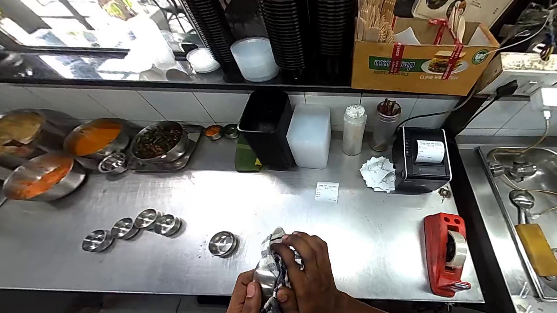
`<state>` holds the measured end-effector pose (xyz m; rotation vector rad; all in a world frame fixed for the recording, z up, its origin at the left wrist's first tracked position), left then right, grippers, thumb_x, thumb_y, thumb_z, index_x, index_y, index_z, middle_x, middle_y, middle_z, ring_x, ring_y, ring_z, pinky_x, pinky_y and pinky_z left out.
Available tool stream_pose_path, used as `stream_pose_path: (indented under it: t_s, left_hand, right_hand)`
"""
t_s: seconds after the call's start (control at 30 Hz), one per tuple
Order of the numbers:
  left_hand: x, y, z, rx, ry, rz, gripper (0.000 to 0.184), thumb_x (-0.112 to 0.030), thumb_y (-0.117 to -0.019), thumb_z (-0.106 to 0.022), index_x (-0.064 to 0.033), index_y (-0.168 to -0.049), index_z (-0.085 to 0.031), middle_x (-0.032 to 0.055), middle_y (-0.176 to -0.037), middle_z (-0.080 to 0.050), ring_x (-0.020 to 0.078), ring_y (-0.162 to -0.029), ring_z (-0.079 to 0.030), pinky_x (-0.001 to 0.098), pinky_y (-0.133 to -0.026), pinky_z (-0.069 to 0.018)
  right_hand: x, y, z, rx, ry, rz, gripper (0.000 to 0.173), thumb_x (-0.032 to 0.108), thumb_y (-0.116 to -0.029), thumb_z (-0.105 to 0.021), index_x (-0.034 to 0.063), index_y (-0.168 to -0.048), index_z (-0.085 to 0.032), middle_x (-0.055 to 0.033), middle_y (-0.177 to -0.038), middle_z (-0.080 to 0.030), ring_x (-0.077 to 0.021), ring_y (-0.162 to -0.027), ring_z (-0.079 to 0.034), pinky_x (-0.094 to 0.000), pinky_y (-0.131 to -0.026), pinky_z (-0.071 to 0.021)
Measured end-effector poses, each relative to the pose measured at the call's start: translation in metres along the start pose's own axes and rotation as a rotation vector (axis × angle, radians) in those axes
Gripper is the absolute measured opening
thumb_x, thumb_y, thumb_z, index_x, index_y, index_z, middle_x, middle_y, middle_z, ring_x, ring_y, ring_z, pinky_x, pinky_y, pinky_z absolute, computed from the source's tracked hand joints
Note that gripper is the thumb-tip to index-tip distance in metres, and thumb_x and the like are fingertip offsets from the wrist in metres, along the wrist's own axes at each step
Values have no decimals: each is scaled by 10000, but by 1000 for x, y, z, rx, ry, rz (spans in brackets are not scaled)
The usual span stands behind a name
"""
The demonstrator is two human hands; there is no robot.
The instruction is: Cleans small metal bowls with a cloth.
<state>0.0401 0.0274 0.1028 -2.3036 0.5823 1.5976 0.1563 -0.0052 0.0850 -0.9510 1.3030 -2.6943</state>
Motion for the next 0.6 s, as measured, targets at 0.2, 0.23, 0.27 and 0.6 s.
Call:
stream_pose_path:
  t_s: [0.2, 0.23, 0.27, 0.6]
  left_hand:
    - [-24, 23, -7, 36, 119, 53, 273, -40, -1057, -346, -71, -1214, -568, 10, -1011, -734, 62, -898, -694, 246, -838, -582]
    - [-28, 22, -8, 68, 110, 33, 263, -45, -1062, -366, -55, -1221, -575, 23, -999, -723, 68, -862, -679, 246, -799, -575]
    - [-30, 21, -8, 108, 109, 8, 264, -71, -1077, -381, -34, -1250, -578, 41, -1008, -709, 83, -848, -663, 257, -779, -565]
    - [-27, 5, -1, 66, -470, -320, 357, -127, -1071, -384, 105, -1216, -614, 242, -1602, -363, 315, -1525, -299, 416, -1274, -228]
  right_hand:
    - [25, -4, 8, -276, 72, 379, 678, 741, -991, -254, 243, -1301, -594, -52, -1322, -588, -252, -1323, -494, -456, -1137, -328]
    - [21, -8, 7, -293, 109, 420, 763, 817, -939, -260, 247, -1329, -583, -62, -1346, -579, -267, -1339, -482, -468, -1138, -323]
    - [16, -14, 6, -303, 127, 431, 867, 895, -872, -246, 243, -1340, -576, -73, -1355, -578, -280, -1333, -481, -479, -1133, -317]
    - [15, -4, -40, 373, -1105, -864, 669, 497, -1113, -146, 38, -1421, -523, -88, -1281, -642, -93, -1166, -620, -328, -1039, -507]
Point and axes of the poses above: each hand's wrist, its own y-axis away from the middle knuckle, its own z-axis out of the back of the hand, x = y × z, the point moved 7 cm from there along -y, towards the middle knuckle
